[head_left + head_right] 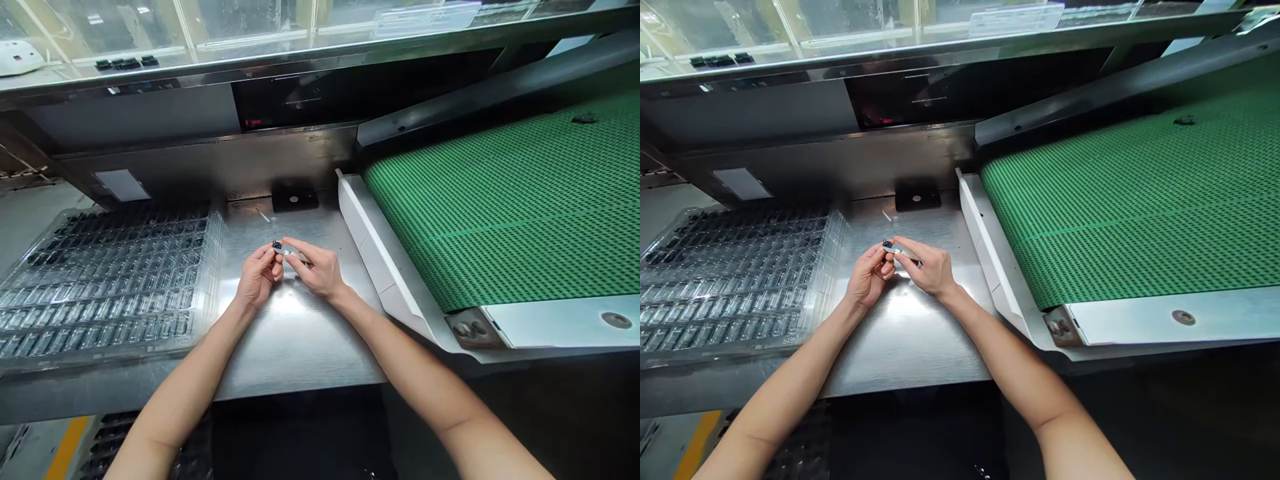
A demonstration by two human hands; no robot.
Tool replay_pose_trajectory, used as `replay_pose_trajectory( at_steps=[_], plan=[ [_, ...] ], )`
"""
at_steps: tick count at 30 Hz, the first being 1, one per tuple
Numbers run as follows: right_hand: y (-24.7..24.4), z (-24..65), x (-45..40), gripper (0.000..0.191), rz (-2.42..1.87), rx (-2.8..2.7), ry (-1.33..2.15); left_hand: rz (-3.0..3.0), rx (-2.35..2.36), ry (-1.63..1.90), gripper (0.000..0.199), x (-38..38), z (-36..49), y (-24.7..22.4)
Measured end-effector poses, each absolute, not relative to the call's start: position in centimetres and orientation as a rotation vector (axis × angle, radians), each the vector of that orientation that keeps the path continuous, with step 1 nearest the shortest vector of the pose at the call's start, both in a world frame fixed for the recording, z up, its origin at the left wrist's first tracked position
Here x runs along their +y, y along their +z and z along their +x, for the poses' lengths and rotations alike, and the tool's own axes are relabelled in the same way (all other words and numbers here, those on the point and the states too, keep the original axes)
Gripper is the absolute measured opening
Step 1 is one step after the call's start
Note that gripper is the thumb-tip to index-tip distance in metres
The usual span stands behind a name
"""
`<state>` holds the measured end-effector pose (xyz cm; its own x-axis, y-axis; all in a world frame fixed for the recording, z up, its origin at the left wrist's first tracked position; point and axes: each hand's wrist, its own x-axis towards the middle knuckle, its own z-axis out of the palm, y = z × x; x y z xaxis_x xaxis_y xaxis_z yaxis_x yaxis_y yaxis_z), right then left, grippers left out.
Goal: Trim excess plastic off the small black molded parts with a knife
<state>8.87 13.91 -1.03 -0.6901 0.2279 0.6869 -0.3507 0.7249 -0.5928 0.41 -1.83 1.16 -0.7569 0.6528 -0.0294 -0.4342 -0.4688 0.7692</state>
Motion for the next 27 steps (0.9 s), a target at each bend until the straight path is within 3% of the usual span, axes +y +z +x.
replay_pose_trajectory(
  at_steps=[27],
  plan=[
    [-1.23,8.81,14.07,0.040,0.048,-2.167,0.890,0.331,1.040,2.195,0.043,-1.99,0.08,0.98]
  ],
)
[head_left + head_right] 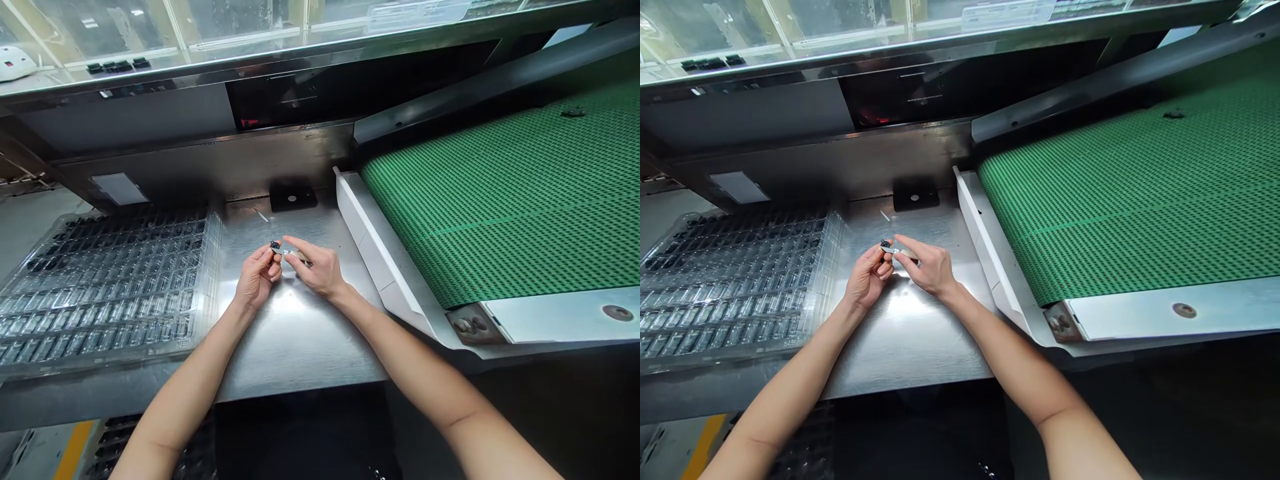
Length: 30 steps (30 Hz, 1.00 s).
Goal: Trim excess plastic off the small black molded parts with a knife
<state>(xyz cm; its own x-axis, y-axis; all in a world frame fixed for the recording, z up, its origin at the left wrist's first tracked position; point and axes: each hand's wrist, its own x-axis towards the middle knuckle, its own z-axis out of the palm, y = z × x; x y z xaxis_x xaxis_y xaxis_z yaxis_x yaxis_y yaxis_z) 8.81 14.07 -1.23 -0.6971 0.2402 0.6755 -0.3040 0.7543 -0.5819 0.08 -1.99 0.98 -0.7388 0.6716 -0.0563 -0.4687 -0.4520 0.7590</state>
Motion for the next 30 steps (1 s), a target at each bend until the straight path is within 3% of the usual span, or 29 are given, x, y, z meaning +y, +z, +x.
replay_pose_trajectory(
  at_steps=[11,16,19,24,30],
  plan=[
    [-1.0,8.8,14.7,0.041,-0.006,-2.150,0.900,0.364,1.072,2.182,0.040,-2.0,0.0,0.9],
    [-1.2,8.5,14.6,0.047,-0.077,-2.056,1.089,0.335,1.089,2.171,0.045,-1.9,0.0,0.9],
    [-1.3,8.2,13.7,0.049,-0.071,-2.034,1.232,0.358,1.104,2.123,0.038,-2.1,0.5,1.0],
    [-1.1,7.6,13.2,0.025,-0.069,-2.051,1.386,0.327,1.108,2.058,0.037,-2.2,0.5,0.2],
    [-1.0,8.1,13.1,0.021,-0.095,-2.067,1.373,0.294,1.172,2.034,0.040,-1.8,0.6,-0.1]
  ],
)
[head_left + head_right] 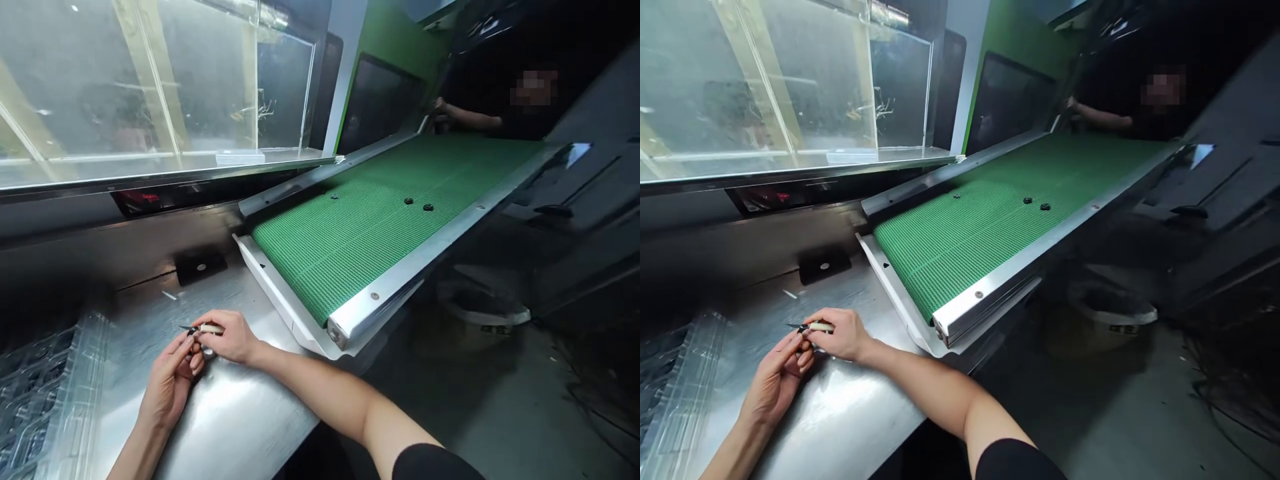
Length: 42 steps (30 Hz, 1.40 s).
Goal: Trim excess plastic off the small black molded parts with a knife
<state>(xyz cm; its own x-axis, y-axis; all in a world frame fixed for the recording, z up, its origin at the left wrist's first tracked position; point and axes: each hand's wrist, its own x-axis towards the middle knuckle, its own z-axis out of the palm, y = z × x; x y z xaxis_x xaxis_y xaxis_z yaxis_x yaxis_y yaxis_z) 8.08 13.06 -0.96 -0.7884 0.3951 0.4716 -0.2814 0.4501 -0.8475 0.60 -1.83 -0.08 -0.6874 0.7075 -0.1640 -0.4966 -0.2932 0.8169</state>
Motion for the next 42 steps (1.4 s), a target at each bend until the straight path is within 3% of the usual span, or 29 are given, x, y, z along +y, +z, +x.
replay_pose_trajectory(
  at_steps=[14,27,42],
  plan=[
    [-2.0,7.2,14.7,0.023,-0.179,-2.016,1.191,0.219,1.115,1.936,0.043,-1.7,0.7,-0.6],
    [-3.7,5.7,16.0,0.012,-0.259,-2.074,0.996,0.309,1.270,1.873,0.063,-1.1,1.3,-1.6],
    [-3.5,5.4,16.4,0.011,-0.326,-2.069,0.954,0.145,1.223,2.019,0.037,-1.0,0.0,-2.7]
  ],
)
